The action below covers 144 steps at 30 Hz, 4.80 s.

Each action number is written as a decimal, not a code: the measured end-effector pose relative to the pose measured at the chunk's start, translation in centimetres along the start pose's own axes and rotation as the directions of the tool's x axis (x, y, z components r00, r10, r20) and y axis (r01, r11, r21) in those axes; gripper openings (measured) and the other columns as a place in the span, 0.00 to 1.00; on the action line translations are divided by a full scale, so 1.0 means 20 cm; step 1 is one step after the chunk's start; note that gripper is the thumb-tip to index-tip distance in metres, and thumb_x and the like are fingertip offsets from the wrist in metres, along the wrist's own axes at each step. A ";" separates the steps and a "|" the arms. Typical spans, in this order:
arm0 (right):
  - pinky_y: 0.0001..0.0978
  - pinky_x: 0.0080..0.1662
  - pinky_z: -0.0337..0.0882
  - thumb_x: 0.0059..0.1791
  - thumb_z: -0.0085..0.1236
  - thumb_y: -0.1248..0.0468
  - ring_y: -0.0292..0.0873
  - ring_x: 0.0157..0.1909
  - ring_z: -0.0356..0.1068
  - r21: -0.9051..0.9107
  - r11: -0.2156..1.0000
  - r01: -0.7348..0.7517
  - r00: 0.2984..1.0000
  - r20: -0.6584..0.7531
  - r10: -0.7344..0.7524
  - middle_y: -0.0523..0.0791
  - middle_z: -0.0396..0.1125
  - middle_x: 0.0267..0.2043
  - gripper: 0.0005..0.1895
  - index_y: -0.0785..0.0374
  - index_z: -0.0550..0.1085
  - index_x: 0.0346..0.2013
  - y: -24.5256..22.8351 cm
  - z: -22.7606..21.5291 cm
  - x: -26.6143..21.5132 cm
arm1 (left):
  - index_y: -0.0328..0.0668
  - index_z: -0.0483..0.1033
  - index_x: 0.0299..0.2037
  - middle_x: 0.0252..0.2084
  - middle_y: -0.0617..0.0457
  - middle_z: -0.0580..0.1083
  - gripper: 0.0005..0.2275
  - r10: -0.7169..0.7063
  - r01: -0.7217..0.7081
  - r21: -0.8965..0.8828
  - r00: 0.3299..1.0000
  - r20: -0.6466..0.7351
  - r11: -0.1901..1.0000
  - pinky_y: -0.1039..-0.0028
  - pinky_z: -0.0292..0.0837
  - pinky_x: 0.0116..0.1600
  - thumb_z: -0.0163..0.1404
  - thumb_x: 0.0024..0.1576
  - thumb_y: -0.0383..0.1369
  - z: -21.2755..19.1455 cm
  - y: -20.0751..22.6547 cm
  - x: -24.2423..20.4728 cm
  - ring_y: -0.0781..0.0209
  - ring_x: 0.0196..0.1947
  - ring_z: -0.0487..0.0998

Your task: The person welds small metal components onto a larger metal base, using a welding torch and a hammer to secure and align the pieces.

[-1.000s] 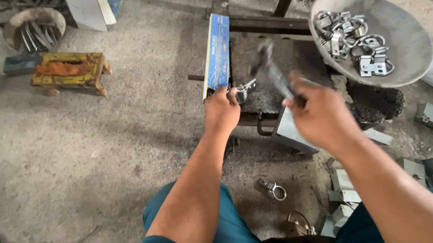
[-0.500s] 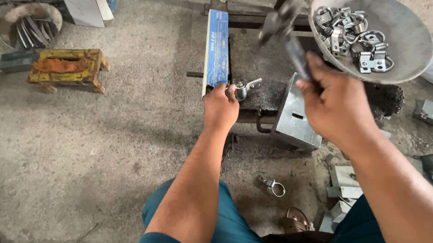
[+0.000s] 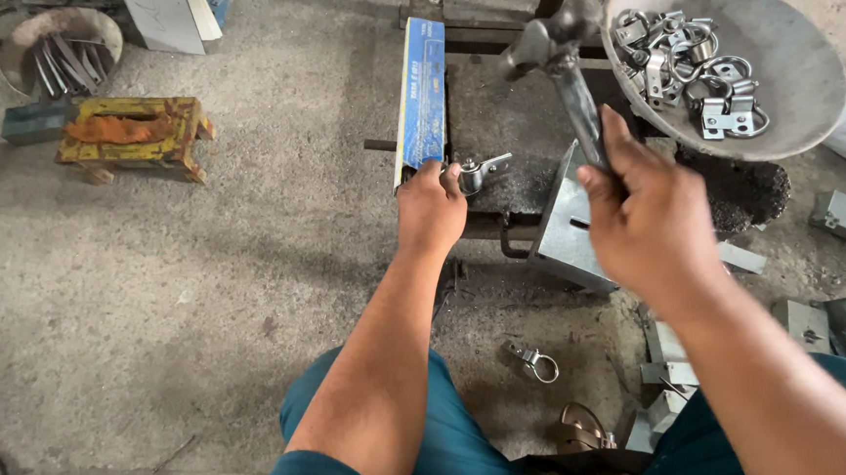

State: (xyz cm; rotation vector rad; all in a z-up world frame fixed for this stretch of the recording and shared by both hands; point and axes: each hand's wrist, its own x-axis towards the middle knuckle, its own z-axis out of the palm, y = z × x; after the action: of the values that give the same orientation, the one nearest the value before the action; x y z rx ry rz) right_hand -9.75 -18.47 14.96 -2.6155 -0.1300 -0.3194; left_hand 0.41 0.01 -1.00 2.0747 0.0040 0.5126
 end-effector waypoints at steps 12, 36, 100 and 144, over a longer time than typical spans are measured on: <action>0.36 0.31 0.69 0.57 0.53 0.60 0.41 0.26 0.69 -0.018 0.987 0.161 0.979 -0.125 -0.162 0.53 0.72 0.32 0.27 0.66 0.66 0.70 -0.06 -0.09 0.01 | 0.33 0.74 0.33 0.29 0.36 0.77 0.13 -0.068 0.067 0.018 0.997 0.046 0.998 0.52 0.73 0.37 0.50 0.63 0.37 -0.03 0.03 0.01 0.34 0.32 0.79; 0.36 0.35 0.73 0.48 0.64 0.53 0.39 0.28 0.74 -0.125 0.920 -0.372 0.925 0.032 0.379 0.45 0.76 0.36 0.35 0.47 0.69 0.70 0.57 -0.21 -0.21 | 0.37 0.81 0.42 0.43 0.42 0.80 0.17 -0.062 0.083 -0.163 0.989 0.131 0.983 0.60 0.76 0.48 0.54 0.58 0.46 -0.05 0.01 0.06 0.47 0.43 0.82; 0.30 0.35 0.69 0.47 0.64 0.58 0.34 0.29 0.66 0.309 0.825 -0.473 0.873 0.033 0.487 0.44 0.73 0.30 0.26 0.57 0.75 0.61 0.95 0.04 -0.39 | 0.46 0.75 0.47 0.40 0.54 0.79 0.06 0.700 -0.687 -0.135 0.703 0.123 0.714 0.73 0.80 0.38 0.55 0.64 0.33 0.08 0.65 -0.03 0.59 0.38 0.83; 0.30 0.29 0.64 0.50 0.61 0.61 0.33 0.25 0.63 0.389 0.704 -0.594 0.794 0.142 0.591 0.44 0.70 0.27 0.24 0.56 0.75 0.62 0.88 -0.01 -0.35 | 0.47 0.78 0.41 0.34 0.55 0.82 0.04 0.455 -0.377 -0.309 0.857 0.241 0.873 0.78 0.80 0.32 0.56 0.65 0.35 0.12 0.57 -0.01 0.69 0.32 0.84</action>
State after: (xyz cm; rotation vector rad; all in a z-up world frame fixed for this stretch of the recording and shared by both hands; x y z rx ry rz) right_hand -14.02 -34.12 5.17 -2.0808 0.5836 -0.0363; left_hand -1.20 -8.03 7.16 1.8806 -0.6823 0.4176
